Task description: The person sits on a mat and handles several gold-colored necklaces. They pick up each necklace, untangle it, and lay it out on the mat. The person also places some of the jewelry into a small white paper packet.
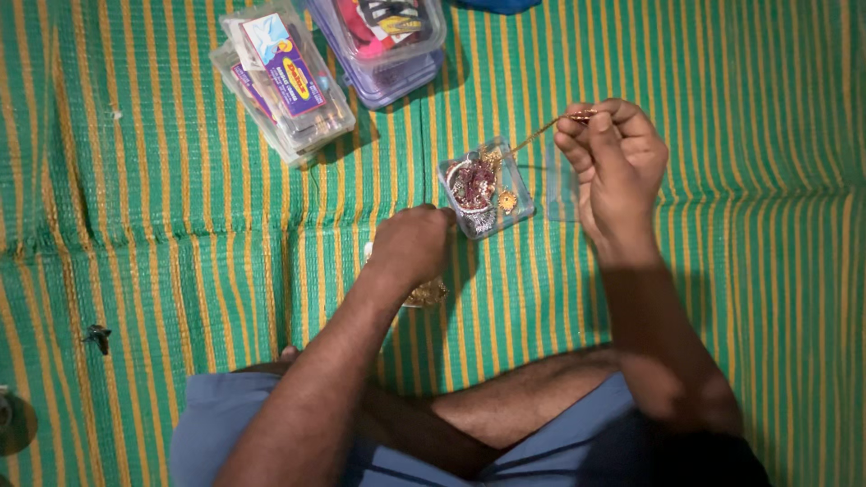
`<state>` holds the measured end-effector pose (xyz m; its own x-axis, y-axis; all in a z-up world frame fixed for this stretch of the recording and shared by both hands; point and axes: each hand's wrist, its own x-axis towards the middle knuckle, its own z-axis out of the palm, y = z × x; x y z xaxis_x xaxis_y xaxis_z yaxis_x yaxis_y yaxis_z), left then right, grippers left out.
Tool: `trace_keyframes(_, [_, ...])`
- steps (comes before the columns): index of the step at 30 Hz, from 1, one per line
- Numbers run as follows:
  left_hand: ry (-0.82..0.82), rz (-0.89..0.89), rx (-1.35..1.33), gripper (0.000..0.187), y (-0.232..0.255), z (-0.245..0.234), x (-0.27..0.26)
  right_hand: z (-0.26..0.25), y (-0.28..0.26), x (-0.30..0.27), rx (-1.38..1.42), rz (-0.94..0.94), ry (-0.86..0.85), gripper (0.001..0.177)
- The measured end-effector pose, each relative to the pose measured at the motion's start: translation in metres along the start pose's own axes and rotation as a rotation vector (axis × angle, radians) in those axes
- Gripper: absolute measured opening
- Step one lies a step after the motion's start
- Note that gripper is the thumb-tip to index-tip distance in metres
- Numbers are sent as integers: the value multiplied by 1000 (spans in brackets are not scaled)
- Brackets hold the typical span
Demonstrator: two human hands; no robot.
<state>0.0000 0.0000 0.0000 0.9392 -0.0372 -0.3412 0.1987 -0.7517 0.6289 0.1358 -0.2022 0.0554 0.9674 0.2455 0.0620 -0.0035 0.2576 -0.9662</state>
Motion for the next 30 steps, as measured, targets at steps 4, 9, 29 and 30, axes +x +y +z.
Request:
trace_keyframes(4, [29, 27, 10, 30, -3, 5, 1, 1, -2, 4, -16, -21, 12, 8])
trace_keyframes(9, [1, 4, 6, 29, -2, 6, 2, 0, -4, 9, -1, -56, -13, 8])
trace_keyframes(29, [38, 24, 0, 34, -4, 8, 2, -17, 64, 19, -195, 182, 16, 9])
trace_keyframes(30, [31, 23, 8, 35, -4, 7, 2, -18, 66, 19, -200, 198, 23, 9])
